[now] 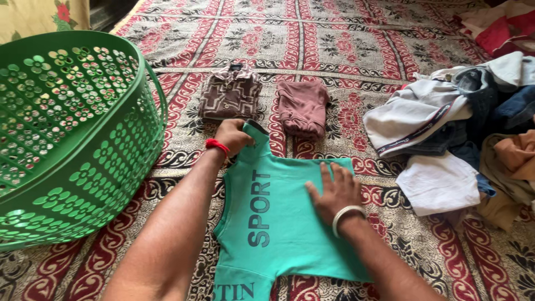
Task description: The person folds laundry items, including a patterned shirt, a green t-shirt, a white garment, and undergarments, by hand on a bed and organizes them into stacks next to a green laundry basket.
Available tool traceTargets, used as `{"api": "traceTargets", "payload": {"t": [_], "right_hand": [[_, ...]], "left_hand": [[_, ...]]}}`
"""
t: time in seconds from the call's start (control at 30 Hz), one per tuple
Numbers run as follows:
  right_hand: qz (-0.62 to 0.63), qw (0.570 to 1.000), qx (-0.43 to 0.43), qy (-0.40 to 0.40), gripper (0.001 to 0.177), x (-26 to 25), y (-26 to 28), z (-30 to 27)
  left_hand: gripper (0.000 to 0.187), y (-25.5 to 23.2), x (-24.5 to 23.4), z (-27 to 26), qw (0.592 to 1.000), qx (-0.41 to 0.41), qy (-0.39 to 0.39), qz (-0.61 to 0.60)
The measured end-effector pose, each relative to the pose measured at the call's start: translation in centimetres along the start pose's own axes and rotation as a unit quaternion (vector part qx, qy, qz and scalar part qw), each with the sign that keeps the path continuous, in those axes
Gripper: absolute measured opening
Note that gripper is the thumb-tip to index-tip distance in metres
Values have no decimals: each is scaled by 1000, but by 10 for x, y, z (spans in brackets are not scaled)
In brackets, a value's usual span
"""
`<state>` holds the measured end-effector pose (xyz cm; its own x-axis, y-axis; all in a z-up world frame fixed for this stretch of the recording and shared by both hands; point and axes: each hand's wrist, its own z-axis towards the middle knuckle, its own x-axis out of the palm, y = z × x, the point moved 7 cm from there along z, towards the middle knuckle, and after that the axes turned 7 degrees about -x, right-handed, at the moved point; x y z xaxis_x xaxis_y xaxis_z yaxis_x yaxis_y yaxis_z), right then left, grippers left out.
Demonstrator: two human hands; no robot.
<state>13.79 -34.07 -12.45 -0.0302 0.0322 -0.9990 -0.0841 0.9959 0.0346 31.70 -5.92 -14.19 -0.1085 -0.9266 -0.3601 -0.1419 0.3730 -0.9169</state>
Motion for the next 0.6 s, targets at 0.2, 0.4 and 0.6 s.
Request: {"api": "traceTargets", "payload": {"t": [0.2,0.4,0.6], "right_hand": [[-91,982,-95,-133,67,-10,-46,52],[10,993,-99,-68,17,-24,-63,63],[47,967,-180,-173,12,-69,-53,40]], "left_hand": [[50,-34,-7,-18,993,67,3,100],[55,-58,-5,-41,989,88,95,69],[38,-89,-15,-90,970,116,150,154]]}}
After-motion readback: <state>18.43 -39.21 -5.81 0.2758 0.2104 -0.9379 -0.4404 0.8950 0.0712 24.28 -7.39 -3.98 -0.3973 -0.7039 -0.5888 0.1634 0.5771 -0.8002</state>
